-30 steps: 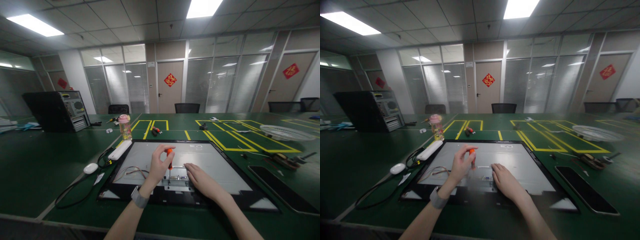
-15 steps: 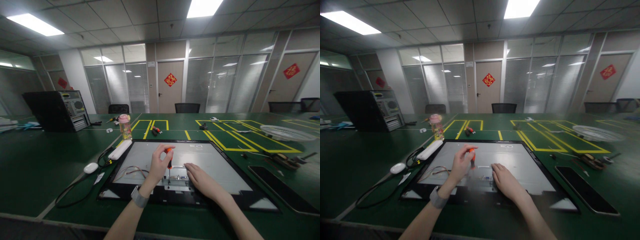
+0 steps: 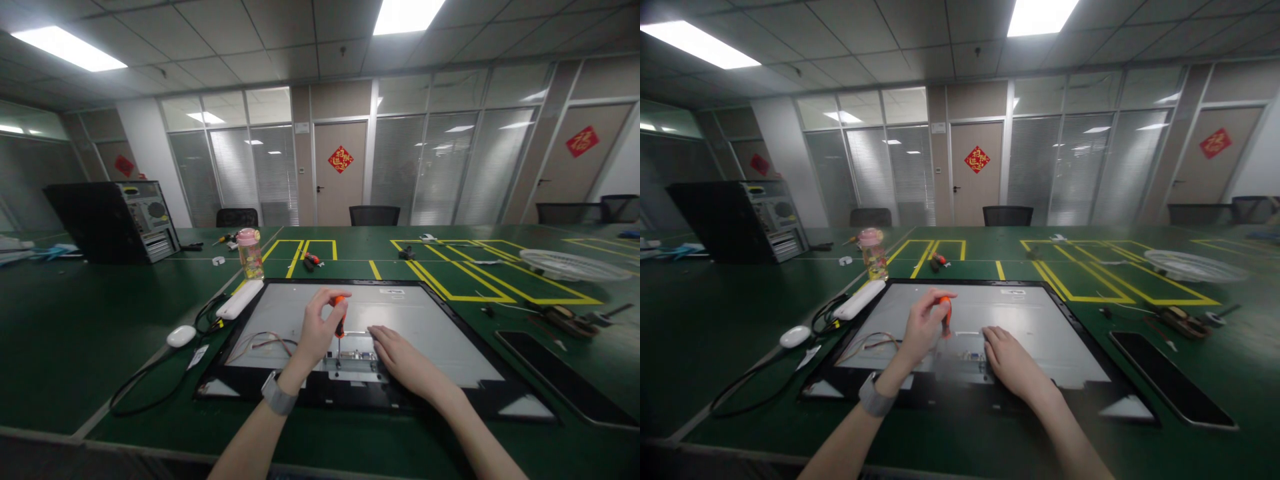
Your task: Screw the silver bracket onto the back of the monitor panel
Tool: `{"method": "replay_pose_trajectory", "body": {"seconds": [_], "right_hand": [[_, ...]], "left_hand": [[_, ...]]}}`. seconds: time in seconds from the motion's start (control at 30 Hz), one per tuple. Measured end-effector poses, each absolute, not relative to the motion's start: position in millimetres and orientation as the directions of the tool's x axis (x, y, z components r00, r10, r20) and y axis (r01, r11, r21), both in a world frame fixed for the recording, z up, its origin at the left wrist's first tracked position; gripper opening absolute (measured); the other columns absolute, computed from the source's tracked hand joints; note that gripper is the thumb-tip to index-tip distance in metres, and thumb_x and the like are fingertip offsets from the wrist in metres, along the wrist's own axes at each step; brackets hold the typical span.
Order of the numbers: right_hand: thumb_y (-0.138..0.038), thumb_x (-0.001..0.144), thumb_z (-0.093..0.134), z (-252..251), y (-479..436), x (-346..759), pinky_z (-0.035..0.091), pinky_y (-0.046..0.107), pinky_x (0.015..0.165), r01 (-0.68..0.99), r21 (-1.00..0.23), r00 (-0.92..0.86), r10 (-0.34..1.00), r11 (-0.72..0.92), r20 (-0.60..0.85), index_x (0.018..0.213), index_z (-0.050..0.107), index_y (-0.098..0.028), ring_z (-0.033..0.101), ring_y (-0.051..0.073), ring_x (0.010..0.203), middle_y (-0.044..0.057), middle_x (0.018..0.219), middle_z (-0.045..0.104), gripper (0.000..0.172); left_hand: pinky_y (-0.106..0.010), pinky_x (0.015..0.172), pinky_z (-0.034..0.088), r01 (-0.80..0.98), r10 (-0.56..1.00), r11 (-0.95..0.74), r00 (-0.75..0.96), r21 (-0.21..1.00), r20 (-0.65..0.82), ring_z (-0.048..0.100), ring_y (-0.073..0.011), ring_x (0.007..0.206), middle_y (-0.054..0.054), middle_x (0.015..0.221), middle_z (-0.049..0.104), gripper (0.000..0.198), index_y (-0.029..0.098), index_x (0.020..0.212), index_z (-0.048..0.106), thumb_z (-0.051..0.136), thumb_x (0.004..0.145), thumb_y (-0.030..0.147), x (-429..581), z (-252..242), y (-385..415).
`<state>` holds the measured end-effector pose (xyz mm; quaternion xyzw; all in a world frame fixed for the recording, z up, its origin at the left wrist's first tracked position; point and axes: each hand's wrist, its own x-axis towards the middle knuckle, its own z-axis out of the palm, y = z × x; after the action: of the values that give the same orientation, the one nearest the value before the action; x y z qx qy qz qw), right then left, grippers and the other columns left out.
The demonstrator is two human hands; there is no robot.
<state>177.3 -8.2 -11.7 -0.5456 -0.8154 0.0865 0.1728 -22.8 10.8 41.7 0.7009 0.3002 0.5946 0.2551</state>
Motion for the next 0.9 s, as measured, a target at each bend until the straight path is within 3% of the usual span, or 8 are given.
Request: {"method": "replay_pose_trajectory", "body": {"seconds": [0.2, 0.37, 0.57, 0.8, 0.9], "right_hand": [[-0.029, 0.095, 0.03, -12.0, -7.7, 178.5, 0.033, 0.042, 0.109, 0.853, -0.346, -0.344, 0.92, 0.391, 0.189, 0.133, 0.05, -0.007, 0.047, 0.027, 0.127, 0.017, 0.137, 0.053, 0.048], [-0.027, 0.095, 0.029, -11.1, -8.2, 177.3, 0.033, 0.041, 0.109, 0.857, -0.327, -0.357, 0.917, 0.398, 0.181, 0.133, 0.049, -0.003, 0.048, 0.027, 0.126, 0.019, 0.135, 0.053, 0.049], [-0.027, 0.096, 0.029, -10.9, -8.2, 177.3, 0.033, 0.04, 0.109, 0.863, -0.312, -0.355, 0.917, 0.397, 0.184, 0.134, 0.049, -0.005, 0.048, 0.027, 0.127, 0.018, 0.136, 0.053, 0.048], [-0.027, 0.096, 0.028, -10.2, -9.1, 177.1, 0.033, 0.042, 0.109, 0.859, -0.32, -0.36, 0.916, 0.4, 0.179, 0.133, 0.049, -0.004, 0.047, 0.028, 0.127, 0.019, 0.136, 0.053, 0.049], [-0.027, 0.095, 0.029, -10.4, -9.3, 177.4, 0.033, 0.041, 0.109, 0.856, -0.327, -0.356, 0.916, 0.4, 0.187, 0.133, 0.049, -0.005, 0.047, 0.027, 0.127, 0.018, 0.136, 0.053, 0.048]], "left_hand": [[-0.028, 0.074, 0.047, 0.004, 0.795, -0.597, 0.137, 0.802, 0.591, 0.058, -0.0142, 0.065, -0.004, 0.082, 0.068, 0.03, 0.015, 0.103, 0.067, 0.044, 0.093, 0.032, -22.0, 42.5, 9.3], [-0.026, 0.077, 0.046, 0.09, 0.757, -0.652, 0.136, 0.753, 0.639, 0.059, -0.0166, 0.078, -0.004, 0.081, 0.065, 0.024, 0.016, 0.1, 0.068, 0.057, 0.087, 0.032, -20.7, 39.6, 11.6], [-0.028, 0.08, 0.046, 0.029, 0.767, -0.631, 0.169, 0.775, 0.619, 0.061, -0.0187, 0.085, -0.003, 0.075, 0.063, 0.028, 0.016, 0.104, 0.067, 0.045, 0.092, 0.029, -21.1, 42.5, 10.3], [-0.028, 0.076, 0.048, 0.113, 0.73, -0.682, 0.154, 0.722, 0.666, 0.06, -0.0152, 0.074, -0.001, 0.079, 0.058, 0.022, 0.019, 0.102, 0.067, 0.061, 0.084, 0.03, -21.3, 38.2, 11.3], [-0.028, 0.074, 0.048, 0.078, 0.739, -0.669, 0.183, 0.74, 0.649, 0.06, -0.0157, 0.072, -0.002, 0.08, 0.06, 0.024, 0.018, 0.103, 0.067, 0.055, 0.087, 0.03, -21.8, 38.4, 10.3]]}}
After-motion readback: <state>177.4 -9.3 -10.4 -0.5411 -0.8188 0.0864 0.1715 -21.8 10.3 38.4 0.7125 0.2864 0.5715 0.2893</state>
